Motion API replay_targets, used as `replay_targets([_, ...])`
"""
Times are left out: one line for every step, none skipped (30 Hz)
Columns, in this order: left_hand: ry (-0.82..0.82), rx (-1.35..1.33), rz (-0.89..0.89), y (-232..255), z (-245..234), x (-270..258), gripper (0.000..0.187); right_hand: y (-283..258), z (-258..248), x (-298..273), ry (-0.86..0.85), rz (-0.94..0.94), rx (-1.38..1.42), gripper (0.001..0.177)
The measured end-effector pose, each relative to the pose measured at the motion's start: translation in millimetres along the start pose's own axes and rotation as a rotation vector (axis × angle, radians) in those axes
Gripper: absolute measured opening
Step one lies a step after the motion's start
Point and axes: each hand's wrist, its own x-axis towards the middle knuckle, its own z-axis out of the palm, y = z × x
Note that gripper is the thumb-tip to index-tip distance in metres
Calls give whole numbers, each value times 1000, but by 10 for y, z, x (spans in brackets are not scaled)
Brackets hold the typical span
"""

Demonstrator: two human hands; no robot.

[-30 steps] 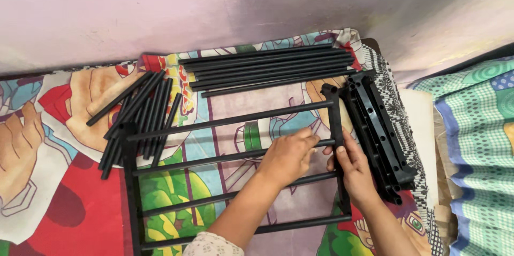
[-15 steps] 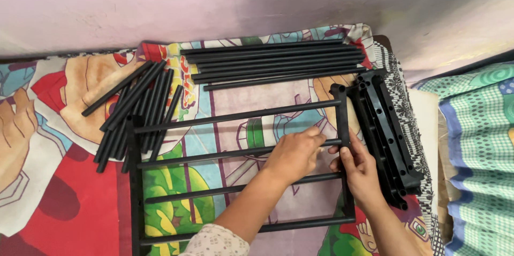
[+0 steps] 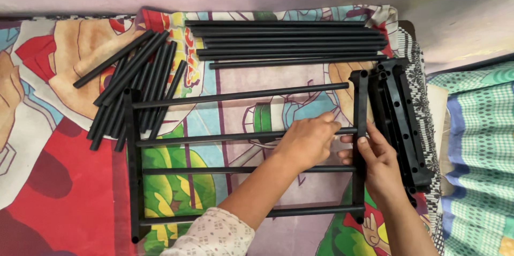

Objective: The person assembles a black metal frame by inserting short rods into the slots of two vertical side pieces. The person repeatedly picks up rods and fits them into the frame, gradually building a ladder-like structure on a patterned cloth surface.

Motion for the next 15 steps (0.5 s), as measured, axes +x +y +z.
replay_targets([-7, 4, -1, -8, 8, -8, 22, -5, 5, -13, 2, -7, -29, 56])
replay_targets([-15, 9, -2, -12, 17, -17, 22, -9, 10, -27, 7, -4, -51, 55])
replay_targets([-20, 15, -2, -18, 21, -15, 22, -16, 15, -28, 12, -4, -73, 55])
replay_targets([-16, 37, 10, -19, 29, -9, 23, -19, 20, -27, 16, -4, -95, 55])
replay_targets([-14, 58, 19, -13, 41, -15, 23, -12, 31, -34, 31, -13, -119, 54])
replay_targets([-12, 79, 28, -11, 50, -23, 24, 0, 42, -38, 46, -22, -143, 54])
replay_targets([-10, 87, 31, -13, 56, -28, 24, 15, 50, -40, 62, -33, -167, 53])
replay_targets([-7, 95, 33, -13, 61, -34, 24, 32, 55, -42, 45, -57, -160, 55])
replay_targets([-5, 103, 39, -11, 64, -29, 25, 46, 58, -37, 31, -82, -154, 56])
replay_targets([-20, 106, 35, -12, 65, -25, 24, 60, 60, -32, 17, -107, -147, 57])
replay_targets([-35, 110, 29, -15, 61, -31, 24, 70, 55, -29, 14, -104, -146, 57])
replay_targets([-49, 113, 23, -17, 59, -37, 24, 77, 44, -26, 10, -101, -144, 57])
replay_targets([-39, 107, 20, -21, 55, -40, 23, 87, 38, -18, 7, -99, -142, 57])
replay_targets([-29, 101, 18, -25, 53, -46, 23, 102, 36, -9, 0, -91, -142, 57])
replay_targets([-21, 93, 17, -22, 61, -52, 23, 119, 25, -9, -3, -82, -142, 56])
